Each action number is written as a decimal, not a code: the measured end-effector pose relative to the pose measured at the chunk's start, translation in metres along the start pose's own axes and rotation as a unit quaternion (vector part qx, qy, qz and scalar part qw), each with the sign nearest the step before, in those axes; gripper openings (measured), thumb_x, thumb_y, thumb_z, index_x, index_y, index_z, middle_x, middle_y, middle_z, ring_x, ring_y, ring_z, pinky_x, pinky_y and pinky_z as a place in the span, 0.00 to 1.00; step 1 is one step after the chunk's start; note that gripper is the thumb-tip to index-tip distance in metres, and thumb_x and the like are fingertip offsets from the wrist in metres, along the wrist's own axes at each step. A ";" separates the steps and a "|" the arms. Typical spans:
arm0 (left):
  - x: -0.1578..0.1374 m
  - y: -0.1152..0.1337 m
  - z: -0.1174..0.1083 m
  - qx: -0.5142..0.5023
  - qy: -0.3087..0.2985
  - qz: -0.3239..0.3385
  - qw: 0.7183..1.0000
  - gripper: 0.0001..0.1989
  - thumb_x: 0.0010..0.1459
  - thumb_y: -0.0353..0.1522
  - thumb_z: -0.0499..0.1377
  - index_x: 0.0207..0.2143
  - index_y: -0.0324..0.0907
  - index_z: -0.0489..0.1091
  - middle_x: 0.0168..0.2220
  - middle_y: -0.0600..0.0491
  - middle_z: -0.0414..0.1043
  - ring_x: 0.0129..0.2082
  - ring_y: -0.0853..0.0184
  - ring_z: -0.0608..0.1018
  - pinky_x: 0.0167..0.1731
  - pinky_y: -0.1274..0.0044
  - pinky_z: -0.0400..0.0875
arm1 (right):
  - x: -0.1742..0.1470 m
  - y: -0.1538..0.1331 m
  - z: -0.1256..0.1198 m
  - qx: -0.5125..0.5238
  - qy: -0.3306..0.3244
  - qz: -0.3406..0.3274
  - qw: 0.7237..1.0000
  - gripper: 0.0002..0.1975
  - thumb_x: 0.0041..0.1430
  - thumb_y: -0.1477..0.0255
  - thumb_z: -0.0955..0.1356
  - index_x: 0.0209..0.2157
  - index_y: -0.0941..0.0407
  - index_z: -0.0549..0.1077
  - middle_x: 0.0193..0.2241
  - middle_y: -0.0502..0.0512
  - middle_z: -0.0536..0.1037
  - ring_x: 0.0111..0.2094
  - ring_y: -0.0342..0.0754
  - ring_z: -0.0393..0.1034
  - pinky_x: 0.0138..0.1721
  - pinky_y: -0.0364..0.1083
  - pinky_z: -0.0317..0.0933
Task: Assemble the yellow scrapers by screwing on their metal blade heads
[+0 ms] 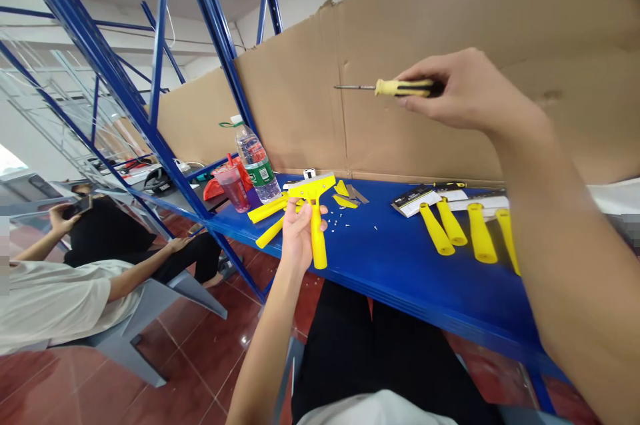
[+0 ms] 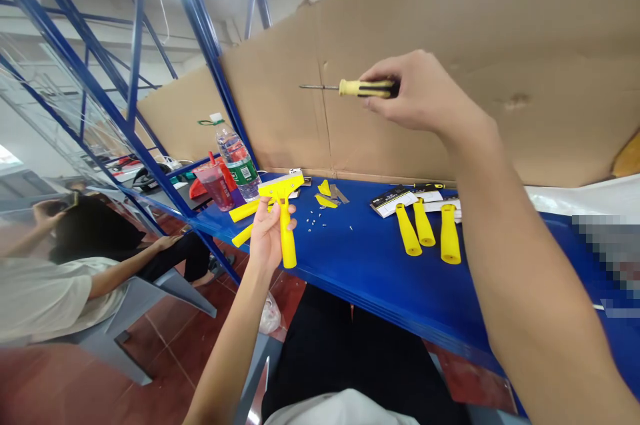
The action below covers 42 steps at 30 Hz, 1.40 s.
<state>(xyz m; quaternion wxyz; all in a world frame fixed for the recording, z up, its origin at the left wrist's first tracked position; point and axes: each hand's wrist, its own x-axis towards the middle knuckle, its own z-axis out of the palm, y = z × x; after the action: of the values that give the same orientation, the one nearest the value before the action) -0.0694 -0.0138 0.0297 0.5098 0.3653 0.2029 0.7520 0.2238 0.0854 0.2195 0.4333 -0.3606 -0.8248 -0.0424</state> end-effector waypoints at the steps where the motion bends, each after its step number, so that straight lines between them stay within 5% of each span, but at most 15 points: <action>1: 0.002 0.001 -0.001 0.013 0.000 0.005 1.000 0.22 0.56 0.29 0.75 0.46 0.48 0.67 0.41 0.53 0.75 0.39 0.63 0.82 0.27 0.79 0.68 | 0.003 0.006 0.006 -0.028 -0.024 0.001 0.999 0.17 0.64 0.69 0.71 0.52 0.57 0.81 0.49 0.66 0.85 0.45 0.57 0.75 0.44 0.52 0.62; 4: 0.006 0.005 -0.005 0.039 0.001 0.005 0.999 0.20 0.58 0.31 0.74 0.47 0.46 0.69 0.43 0.49 0.78 0.39 0.61 0.82 0.26 0.78 0.70 | 0.011 0.020 0.027 -0.084 -0.094 0.002 0.992 0.09 0.67 0.66 0.68 0.44 0.56 0.75 0.44 0.65 0.82 0.39 0.53 0.70 0.40 0.51 0.59; 8: 0.008 0.013 -0.009 -0.030 -0.008 -0.059 0.998 0.16 0.64 0.29 0.68 0.52 0.42 0.72 0.43 0.46 0.77 0.32 0.68 0.76 0.21 0.81 0.66 | 0.015 0.024 0.055 -0.069 -0.108 0.051 0.990 0.19 0.71 0.52 0.66 0.33 0.51 0.62 0.30 0.56 0.74 0.30 0.50 0.62 0.33 0.50 0.52; 12: 0.004 0.013 -0.015 -0.145 -0.003 -0.140 0.979 0.31 0.66 0.24 0.61 0.70 0.45 0.66 0.32 0.54 0.68 0.21 0.72 0.65 0.13 0.85 0.59 | 0.015 0.020 0.076 -0.030 -0.131 0.060 0.989 0.27 0.66 0.43 0.67 0.28 0.50 0.60 0.25 0.52 0.70 0.27 0.50 0.61 0.31 0.50 0.51; 16: -0.003 0.002 -0.019 -0.173 0.007 -0.176 0.969 0.37 0.68 0.25 0.60 0.76 0.50 0.59 0.25 0.61 0.58 0.12 0.75 0.55 0.08 0.85 0.54 | 0.013 0.012 0.084 0.018 -0.163 0.060 0.985 0.31 0.65 0.39 0.67 0.26 0.50 0.60 0.23 0.51 0.71 0.26 0.49 0.62 0.30 0.50 0.53; 20: -0.006 -0.008 -0.018 -0.184 -0.014 -0.218 0.958 0.35 0.69 0.27 0.59 0.77 0.44 0.59 0.19 0.67 0.48 0.08 0.78 0.43 0.05 0.86 0.45 | 0.008 -0.007 0.081 0.123 -0.227 0.061 0.964 0.27 0.63 0.41 0.71 0.30 0.52 0.70 0.31 0.56 0.81 0.30 0.51 0.73 0.34 0.50 0.62; 26: -0.008 -0.019 -0.018 -0.193 -0.045 -0.269 0.942 0.38 0.68 0.31 0.60 0.78 0.40 0.58 0.15 0.69 0.46 0.05 0.78 0.42 0.03 0.86 0.43 | 0.003 -0.051 0.091 0.225 -0.336 -0.049 0.913 0.21 0.58 0.49 0.76 0.36 0.53 0.79 0.41 0.56 0.85 0.40 0.52 0.75 0.39 0.49 0.66; 33: -0.008 -0.019 -0.008 -0.103 -0.139 -0.308 0.936 0.30 0.73 0.39 0.56 0.72 0.36 0.68 0.15 0.66 0.48 0.06 0.75 0.48 0.06 0.82 0.48 | 0.005 -0.069 0.100 0.215 -0.397 -0.120 0.884 0.18 0.57 0.60 0.78 0.30 0.55 0.70 0.26 0.46 0.72 0.28 0.43 0.61 0.31 0.45 0.55; 36: -0.006 -0.019 0.005 -0.010 -0.155 -0.257 0.954 0.31 0.75 0.47 0.56 0.67 0.34 0.72 0.21 0.58 0.62 0.13 0.71 0.64 0.12 0.79 0.61 | 0.006 -0.061 0.090 0.186 -0.358 -0.122 0.907 0.16 0.59 0.64 0.76 0.29 0.55 0.68 0.25 0.46 0.70 0.27 0.43 0.60 0.30 0.45 0.52; 39: -0.004 -0.025 0.008 0.122 -0.124 -0.129 0.976 0.30 0.69 0.51 0.64 0.61 0.38 0.73 0.33 0.52 0.73 0.21 0.69 0.73 0.17 0.78 0.67 | 0.007 -0.050 0.084 0.142 -0.326 -0.111 0.928 0.14 0.59 0.67 0.75 0.28 0.55 0.67 0.25 0.47 0.70 0.27 0.43 0.61 0.30 0.46 0.51; 42: -0.002 -0.030 -0.001 0.294 -0.078 0.038 0.952 0.33 0.64 0.45 0.72 0.65 0.46 0.68 0.47 0.48 0.77 0.30 0.68 0.78 0.23 0.78 0.73 | 0.009 -0.040 0.087 0.115 -0.314 -0.097 0.937 0.14 0.59 0.66 0.77 0.29 0.55 0.70 0.25 0.47 0.71 0.26 0.43 0.61 0.28 0.46 0.51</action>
<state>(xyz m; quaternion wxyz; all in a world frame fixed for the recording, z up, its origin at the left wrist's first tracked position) -0.0512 -0.0037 0.0081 0.3654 0.5639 0.3606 0.6469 0.1359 0.0940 0.1817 0.1848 -0.2215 -0.9492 0.1262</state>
